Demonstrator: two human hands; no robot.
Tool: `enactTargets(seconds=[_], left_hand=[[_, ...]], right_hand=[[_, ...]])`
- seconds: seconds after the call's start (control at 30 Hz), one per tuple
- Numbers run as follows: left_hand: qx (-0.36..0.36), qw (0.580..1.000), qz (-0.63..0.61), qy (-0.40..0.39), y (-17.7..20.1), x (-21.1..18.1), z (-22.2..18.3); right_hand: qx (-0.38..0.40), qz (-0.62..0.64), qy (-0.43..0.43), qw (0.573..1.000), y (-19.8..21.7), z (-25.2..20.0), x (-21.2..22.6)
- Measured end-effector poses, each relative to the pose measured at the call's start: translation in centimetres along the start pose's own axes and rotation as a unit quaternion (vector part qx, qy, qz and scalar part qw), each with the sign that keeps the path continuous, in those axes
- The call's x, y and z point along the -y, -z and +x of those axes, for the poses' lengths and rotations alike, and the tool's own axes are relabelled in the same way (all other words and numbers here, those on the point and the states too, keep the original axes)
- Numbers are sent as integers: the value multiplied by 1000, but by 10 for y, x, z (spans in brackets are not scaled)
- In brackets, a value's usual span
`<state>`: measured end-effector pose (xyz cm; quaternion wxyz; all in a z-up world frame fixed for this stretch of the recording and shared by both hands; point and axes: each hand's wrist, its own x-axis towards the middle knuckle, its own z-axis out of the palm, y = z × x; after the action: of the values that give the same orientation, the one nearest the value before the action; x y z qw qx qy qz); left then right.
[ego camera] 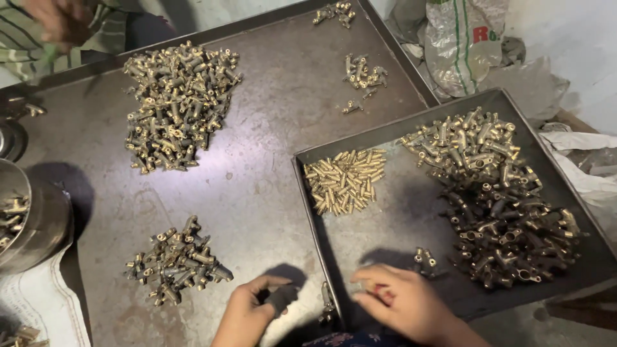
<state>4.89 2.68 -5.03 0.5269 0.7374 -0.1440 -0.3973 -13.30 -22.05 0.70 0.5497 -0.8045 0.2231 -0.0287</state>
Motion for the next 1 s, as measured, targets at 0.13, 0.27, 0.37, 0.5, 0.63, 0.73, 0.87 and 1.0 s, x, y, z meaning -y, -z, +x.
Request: enactTargets(seconds=[0.13,0.27,0.37,0.5,0.63,0.73,0.87,1.0], left_hand=[[68,995,-67,22,-22,-38,-18],[67,996,-65,-5,-32,-44,-21],[-25,979,151,-136,-32,-34,-22],[58,941,287,-172,-22,-32,-20],[164,850,466,-184,-20,41,-2],[180,827,481,-228,-26,53,2],[188,819,427,-333,-34,60,7],[150,796,468,-353,-41,59,12]], right_hand=[[100,-112,178,972,-19,15,65],[61,-177,220,958,-26,17,69],[63,-167,178,968,-24,14,61],[15,-135,81,987,-10,14,42],[-69,-114,108,985,1,13,14],[-27,-90,67,993,0,11,6],[14,-67,-54,996,1,12,7],[-17,-81,58,995,0,16,7]])
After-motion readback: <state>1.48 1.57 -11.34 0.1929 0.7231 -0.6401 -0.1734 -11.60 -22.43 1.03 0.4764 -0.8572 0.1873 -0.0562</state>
